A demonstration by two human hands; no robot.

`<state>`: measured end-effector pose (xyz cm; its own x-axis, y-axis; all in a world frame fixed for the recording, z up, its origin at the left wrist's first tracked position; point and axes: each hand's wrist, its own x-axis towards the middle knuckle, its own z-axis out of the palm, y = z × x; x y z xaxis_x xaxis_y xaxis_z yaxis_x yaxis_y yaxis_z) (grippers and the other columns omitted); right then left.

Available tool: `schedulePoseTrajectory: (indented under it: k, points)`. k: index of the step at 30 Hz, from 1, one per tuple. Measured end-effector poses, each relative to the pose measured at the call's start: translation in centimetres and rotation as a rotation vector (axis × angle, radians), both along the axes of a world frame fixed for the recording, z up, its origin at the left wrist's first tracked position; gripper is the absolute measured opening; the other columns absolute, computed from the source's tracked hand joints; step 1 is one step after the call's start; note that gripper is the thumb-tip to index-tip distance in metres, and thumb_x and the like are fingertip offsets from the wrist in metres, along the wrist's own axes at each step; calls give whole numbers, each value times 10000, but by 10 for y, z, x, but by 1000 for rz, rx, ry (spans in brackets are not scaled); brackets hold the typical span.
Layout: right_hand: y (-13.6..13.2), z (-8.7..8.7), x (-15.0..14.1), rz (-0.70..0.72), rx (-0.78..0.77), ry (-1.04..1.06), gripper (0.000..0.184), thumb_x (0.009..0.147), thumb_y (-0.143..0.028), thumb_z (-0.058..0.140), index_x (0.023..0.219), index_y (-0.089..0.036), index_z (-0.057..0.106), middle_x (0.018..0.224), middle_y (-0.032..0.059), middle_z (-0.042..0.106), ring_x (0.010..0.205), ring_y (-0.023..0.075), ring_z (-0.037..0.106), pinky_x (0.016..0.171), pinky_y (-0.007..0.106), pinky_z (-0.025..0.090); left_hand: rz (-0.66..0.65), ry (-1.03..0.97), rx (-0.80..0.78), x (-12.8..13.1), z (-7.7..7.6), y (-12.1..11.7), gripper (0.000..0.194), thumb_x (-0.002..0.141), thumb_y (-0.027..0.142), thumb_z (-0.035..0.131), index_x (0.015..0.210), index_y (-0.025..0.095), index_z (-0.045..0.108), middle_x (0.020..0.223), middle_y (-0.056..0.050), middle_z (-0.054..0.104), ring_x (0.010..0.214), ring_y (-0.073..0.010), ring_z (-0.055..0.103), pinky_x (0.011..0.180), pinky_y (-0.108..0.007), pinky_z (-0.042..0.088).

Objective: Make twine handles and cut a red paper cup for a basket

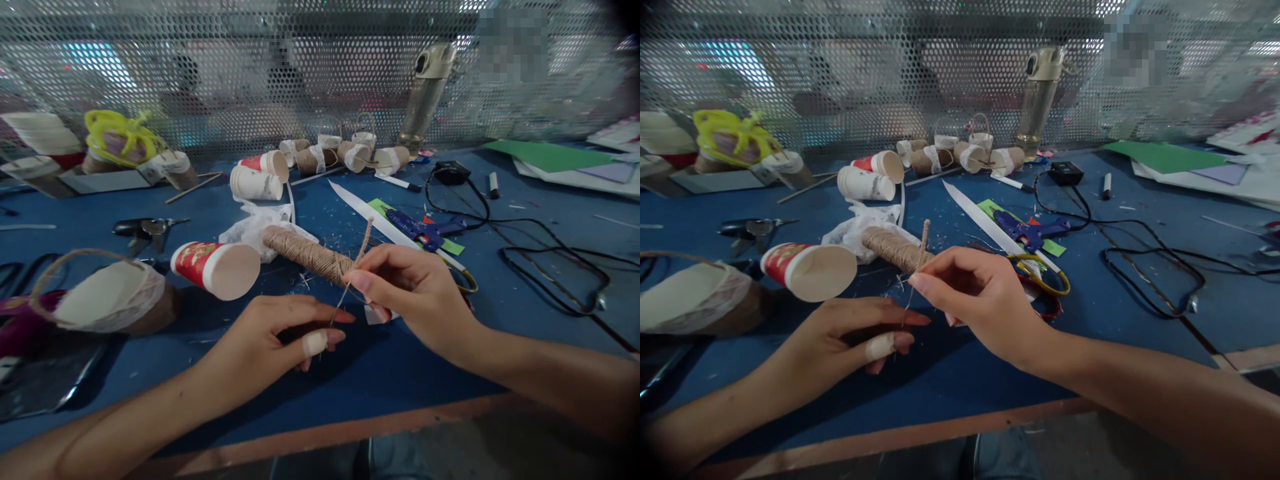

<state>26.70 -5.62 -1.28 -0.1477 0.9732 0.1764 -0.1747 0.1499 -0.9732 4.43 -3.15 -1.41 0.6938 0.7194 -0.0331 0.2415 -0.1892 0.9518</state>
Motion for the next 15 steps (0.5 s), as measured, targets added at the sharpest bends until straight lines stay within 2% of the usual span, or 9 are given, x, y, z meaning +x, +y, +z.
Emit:
schedulePoseTrajectory:
  k: [4, 8, 15]
  points:
    - [-2, 2, -1, -44, 8, -34, 105, 831, -223, 849, 826, -184, 752, 707, -37, 668, 497, 53, 551, 473, 166, 467, -27, 65, 84, -1, 0, 1, 253, 993, 203, 603, 1139, 186, 808, 734, -12, 756, 484, -72, 592, 485, -140, 504]
    - [-2, 2, -1, -40, -15, -19, 112, 828, -243, 857, 822, -187, 760, 675, -36, 654, 495, 61, 538, 475, 178, 459, -48, 92, 92, 0, 1, 0, 276, 1032, 219, 554, 1177, 190, 787, 755, -14, 774, 512, -81, 604, 515, -150, 496]
    - [-1, -3, 4, 111, -46, 73, 49, 898, -262, 803, 935, -232, 812, 729, -14, 694, 520, 65, 564, 469, 172, 458, -110, 21, -63, 0, 5, -4, 236, 1059, 281, 569, 1082, 189, 785, 797, -16, 791, 543, -75, 553, 532, -144, 461]
